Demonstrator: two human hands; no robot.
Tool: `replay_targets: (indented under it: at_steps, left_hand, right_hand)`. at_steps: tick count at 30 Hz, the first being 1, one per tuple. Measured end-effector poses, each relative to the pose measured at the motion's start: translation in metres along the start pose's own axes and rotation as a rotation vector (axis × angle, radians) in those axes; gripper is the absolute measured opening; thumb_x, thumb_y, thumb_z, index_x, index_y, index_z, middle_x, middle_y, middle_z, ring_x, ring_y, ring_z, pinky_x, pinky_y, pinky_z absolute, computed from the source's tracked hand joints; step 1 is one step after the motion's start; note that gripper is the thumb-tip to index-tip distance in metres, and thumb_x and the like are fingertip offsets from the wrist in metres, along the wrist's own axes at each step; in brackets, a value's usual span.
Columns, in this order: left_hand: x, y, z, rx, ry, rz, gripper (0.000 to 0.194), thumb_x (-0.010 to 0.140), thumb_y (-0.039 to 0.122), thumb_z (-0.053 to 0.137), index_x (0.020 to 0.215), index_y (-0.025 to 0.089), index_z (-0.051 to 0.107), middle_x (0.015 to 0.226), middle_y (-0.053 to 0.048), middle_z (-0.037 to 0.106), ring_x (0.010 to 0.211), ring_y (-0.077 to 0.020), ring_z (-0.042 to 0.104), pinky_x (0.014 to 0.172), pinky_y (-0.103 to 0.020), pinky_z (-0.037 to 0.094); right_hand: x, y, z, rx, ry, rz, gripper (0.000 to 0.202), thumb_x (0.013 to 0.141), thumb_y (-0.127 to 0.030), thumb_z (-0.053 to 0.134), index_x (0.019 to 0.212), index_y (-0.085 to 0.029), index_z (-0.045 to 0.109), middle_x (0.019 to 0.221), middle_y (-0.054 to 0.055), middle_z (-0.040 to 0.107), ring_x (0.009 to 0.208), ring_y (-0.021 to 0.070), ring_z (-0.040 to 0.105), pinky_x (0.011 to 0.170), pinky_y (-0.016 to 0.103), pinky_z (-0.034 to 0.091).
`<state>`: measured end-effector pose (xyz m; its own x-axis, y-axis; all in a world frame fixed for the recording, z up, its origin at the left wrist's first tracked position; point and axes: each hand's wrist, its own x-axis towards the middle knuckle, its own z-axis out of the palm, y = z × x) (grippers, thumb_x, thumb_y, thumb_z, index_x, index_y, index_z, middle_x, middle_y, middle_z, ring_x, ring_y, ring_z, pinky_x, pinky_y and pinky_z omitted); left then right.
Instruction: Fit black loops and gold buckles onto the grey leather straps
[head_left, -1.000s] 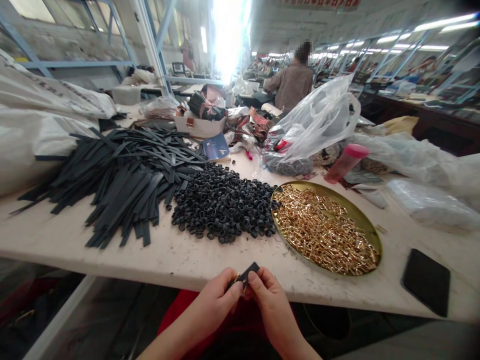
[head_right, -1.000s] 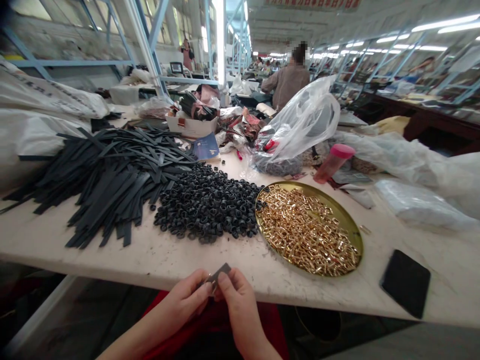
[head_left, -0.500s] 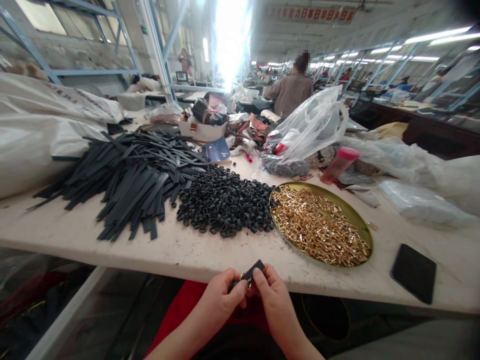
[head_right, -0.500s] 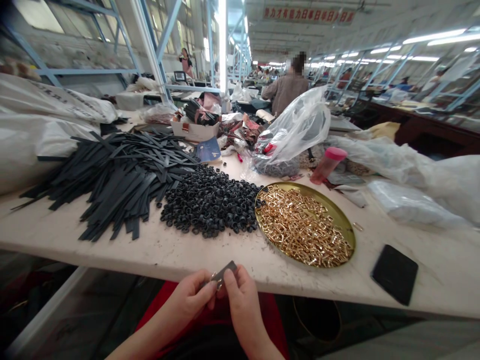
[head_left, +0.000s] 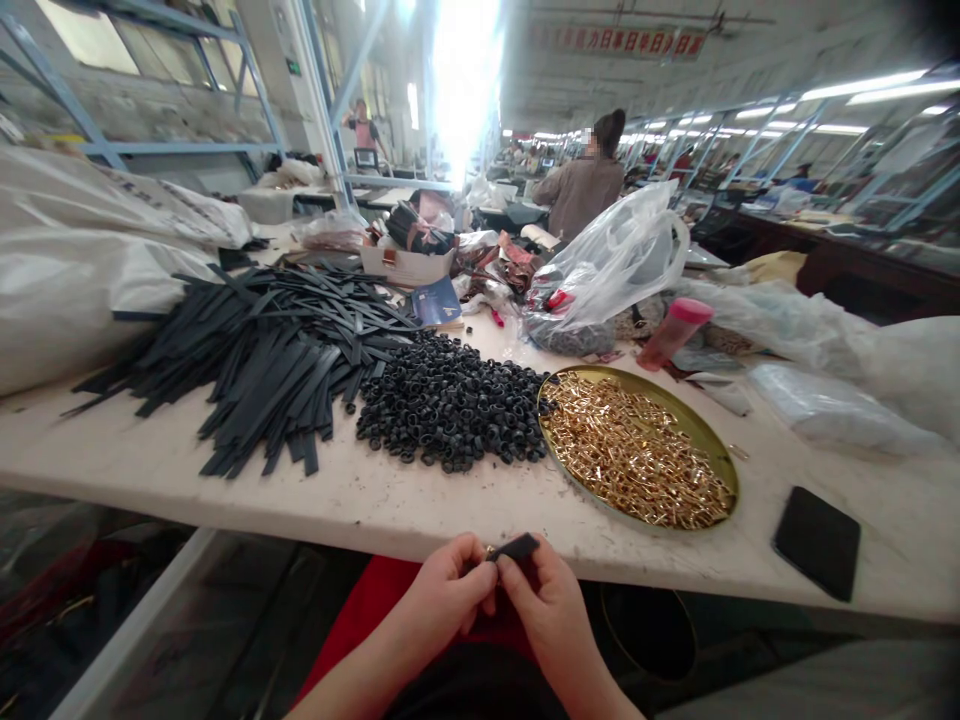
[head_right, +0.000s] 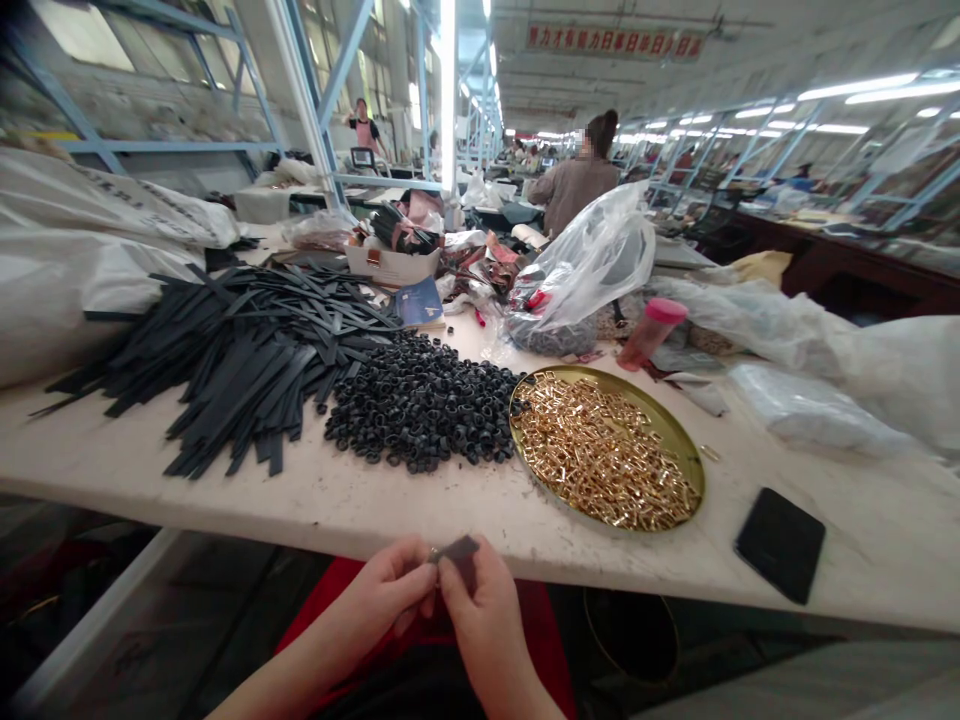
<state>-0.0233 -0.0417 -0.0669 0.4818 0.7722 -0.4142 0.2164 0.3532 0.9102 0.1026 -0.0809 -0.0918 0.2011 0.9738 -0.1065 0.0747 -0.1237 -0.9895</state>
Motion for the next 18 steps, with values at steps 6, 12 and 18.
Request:
replay_targets:
  at_steps: [6, 12, 18]
  left_hand:
    - [0.008, -0.005, -0.001, 0.146, 0.056, 0.071, 0.018, 0.073, 0.033, 0.046, 0.062, 0.018, 0.043, 0.050, 0.005, 0.046, 0.045, -0.0082, 0.038, 0.044, -0.020, 0.028]
    - [0.018, -0.001, -0.006, 0.101, 0.011, -0.008, 0.017, 0.072, 0.034, 0.044, 0.063, 0.019, 0.040, 0.051, 0.005, 0.047, 0.043, -0.0083, 0.037, 0.041, -0.020, 0.027]
    - [0.027, 0.002, -0.012, 0.261, 0.004, 0.016, 0.020, 0.074, 0.034, 0.047, 0.065, 0.018, 0.042, 0.052, 0.005, 0.047, 0.050, -0.0097, 0.041, 0.047, -0.020, 0.030]
  right_hand:
    - [0.007, 0.006, -0.004, 0.031, -0.057, 0.018, 0.021, 0.078, -0.038, 0.051, 0.071, -0.018, 0.049, 0.064, -0.002, 0.049, 0.061, 0.0129, 0.047, 0.057, 0.025, 0.039]
    - [0.019, 0.006, -0.007, -0.137, -0.025, -0.168, 0.018, 0.079, -0.033, 0.049, 0.070, -0.019, 0.051, 0.068, 0.001, 0.051, 0.065, 0.0148, 0.048, 0.061, 0.027, 0.038]
    - [0.036, 0.009, -0.011, 0.007, -0.147, 0.123, 0.022, 0.072, -0.038, 0.057, 0.067, -0.019, 0.046, 0.060, -0.004, 0.044, 0.058, 0.0119, 0.042, 0.055, 0.024, 0.035]
